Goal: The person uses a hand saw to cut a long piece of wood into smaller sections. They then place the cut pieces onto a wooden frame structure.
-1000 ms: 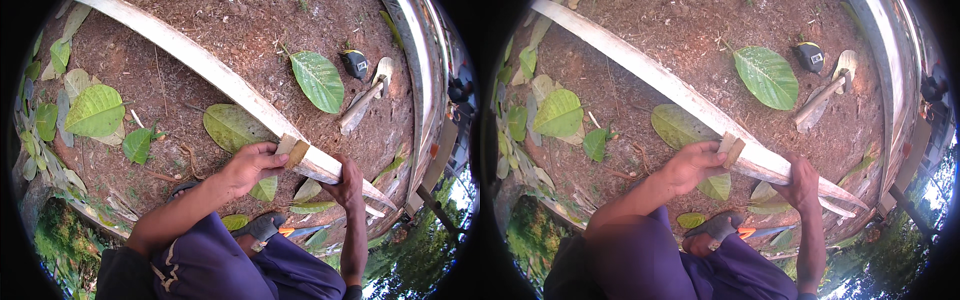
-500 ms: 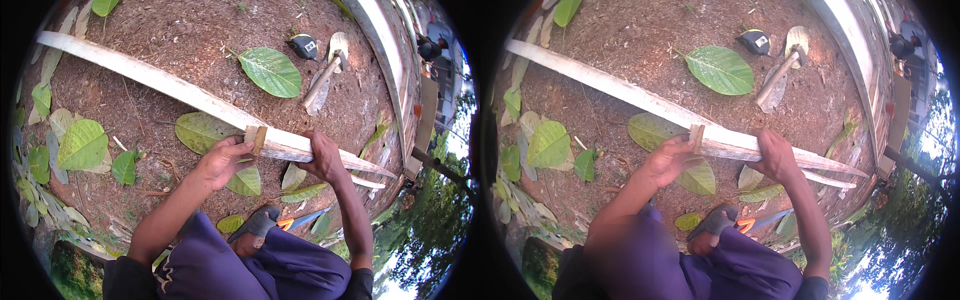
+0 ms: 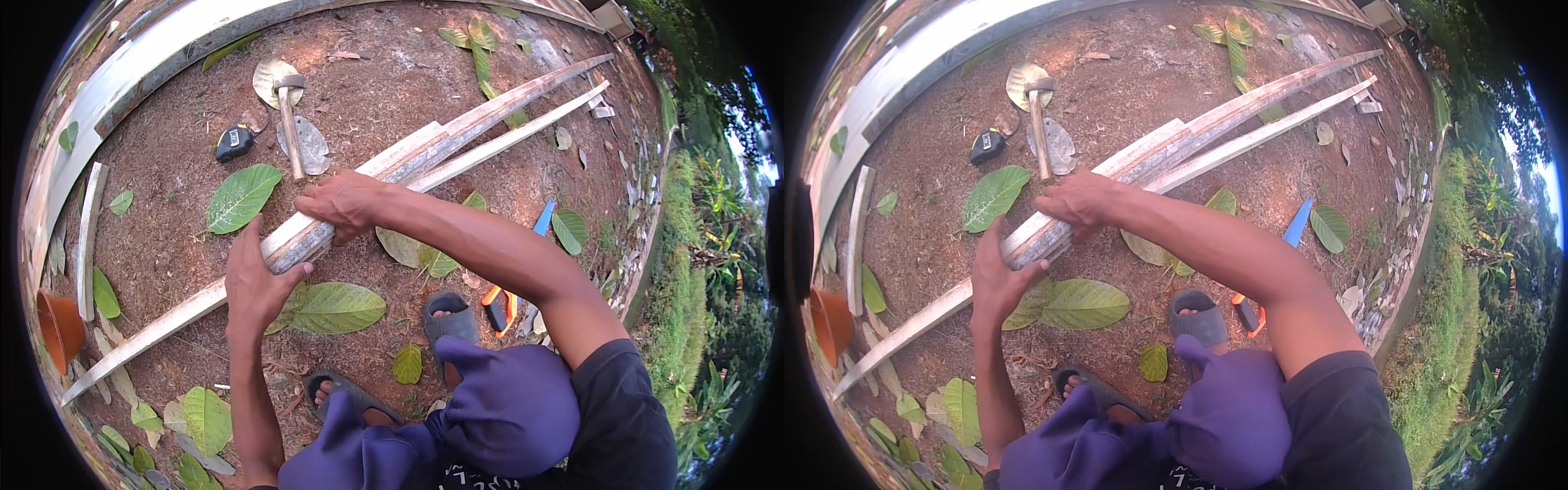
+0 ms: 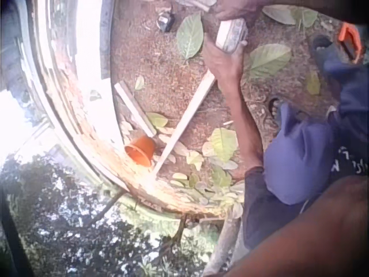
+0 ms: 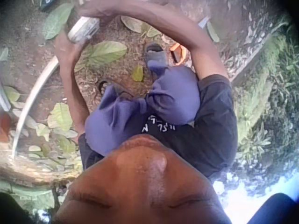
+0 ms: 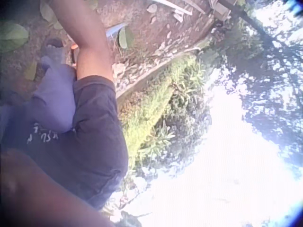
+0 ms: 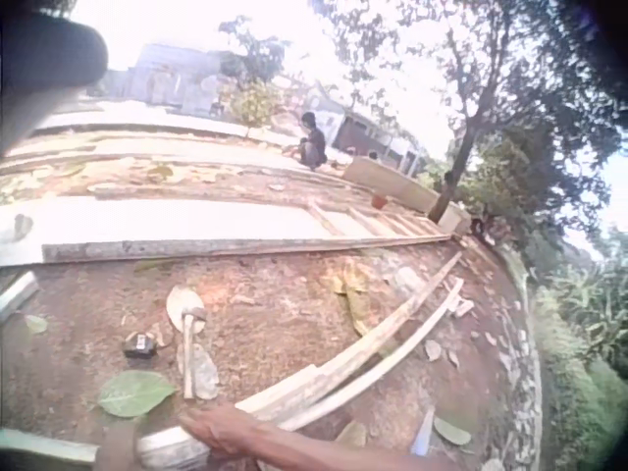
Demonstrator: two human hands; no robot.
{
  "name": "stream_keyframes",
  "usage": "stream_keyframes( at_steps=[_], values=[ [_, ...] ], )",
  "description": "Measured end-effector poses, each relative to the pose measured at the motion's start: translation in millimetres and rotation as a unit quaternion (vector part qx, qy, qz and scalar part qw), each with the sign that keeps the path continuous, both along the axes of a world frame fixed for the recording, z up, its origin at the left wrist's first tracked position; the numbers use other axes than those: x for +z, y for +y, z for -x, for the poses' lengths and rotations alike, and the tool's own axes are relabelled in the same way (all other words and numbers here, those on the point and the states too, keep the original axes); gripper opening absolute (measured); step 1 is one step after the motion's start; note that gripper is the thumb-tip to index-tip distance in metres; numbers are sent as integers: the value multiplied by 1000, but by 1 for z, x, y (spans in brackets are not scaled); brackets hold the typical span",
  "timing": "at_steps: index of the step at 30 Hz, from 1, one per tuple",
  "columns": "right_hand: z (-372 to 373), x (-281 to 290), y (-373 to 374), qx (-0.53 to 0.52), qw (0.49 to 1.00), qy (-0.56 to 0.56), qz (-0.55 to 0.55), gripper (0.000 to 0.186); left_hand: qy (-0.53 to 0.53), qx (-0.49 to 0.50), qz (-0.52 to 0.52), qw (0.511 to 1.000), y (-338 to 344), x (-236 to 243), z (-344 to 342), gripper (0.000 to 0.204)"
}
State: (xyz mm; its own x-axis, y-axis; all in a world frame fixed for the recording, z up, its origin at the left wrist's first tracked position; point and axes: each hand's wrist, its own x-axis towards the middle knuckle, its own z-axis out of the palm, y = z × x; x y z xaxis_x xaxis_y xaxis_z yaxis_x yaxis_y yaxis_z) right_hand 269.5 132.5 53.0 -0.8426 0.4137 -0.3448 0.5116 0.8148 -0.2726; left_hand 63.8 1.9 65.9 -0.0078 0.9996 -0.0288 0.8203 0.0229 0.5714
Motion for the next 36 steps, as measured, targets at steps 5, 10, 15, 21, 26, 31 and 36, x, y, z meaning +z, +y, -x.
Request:
stream_keyframes(
  at_steps=[5, 10, 15, 21, 26, 31, 36],
  values=[
    [5, 2, -2, -11, 1000, -6, 21, 63, 161, -67, 208, 962, 34, 19, -17, 73],
    [2, -7, 1, -2, 998, 56, 5, 61, 210, -80, 194, 955, 35, 11, -15, 73],
    [-3, -7, 2, -1, 997, 79, -6, 61, 240, -101, 210, 942, 44, 22, -20, 80],
    [-22, -10, -20, -52, 984, 129, -109, 79, 193, -139, 131, 962, 44, 8, -36, 85],
    [-123, -36, -120, -304, 894, 301, -134, 64, 182, -139, 115, 967, 38, 6, -35, 86],
    [-243, -62, -293, -650, 738, 93, -157, 52, 147, -159, 138, 967, 56, 5, -40, 83],
    [-267, -53, -361, -708, 704, -56, 1, 62, 36, -200, 142, 969, 82, 7, -48, 86]
  ],
)
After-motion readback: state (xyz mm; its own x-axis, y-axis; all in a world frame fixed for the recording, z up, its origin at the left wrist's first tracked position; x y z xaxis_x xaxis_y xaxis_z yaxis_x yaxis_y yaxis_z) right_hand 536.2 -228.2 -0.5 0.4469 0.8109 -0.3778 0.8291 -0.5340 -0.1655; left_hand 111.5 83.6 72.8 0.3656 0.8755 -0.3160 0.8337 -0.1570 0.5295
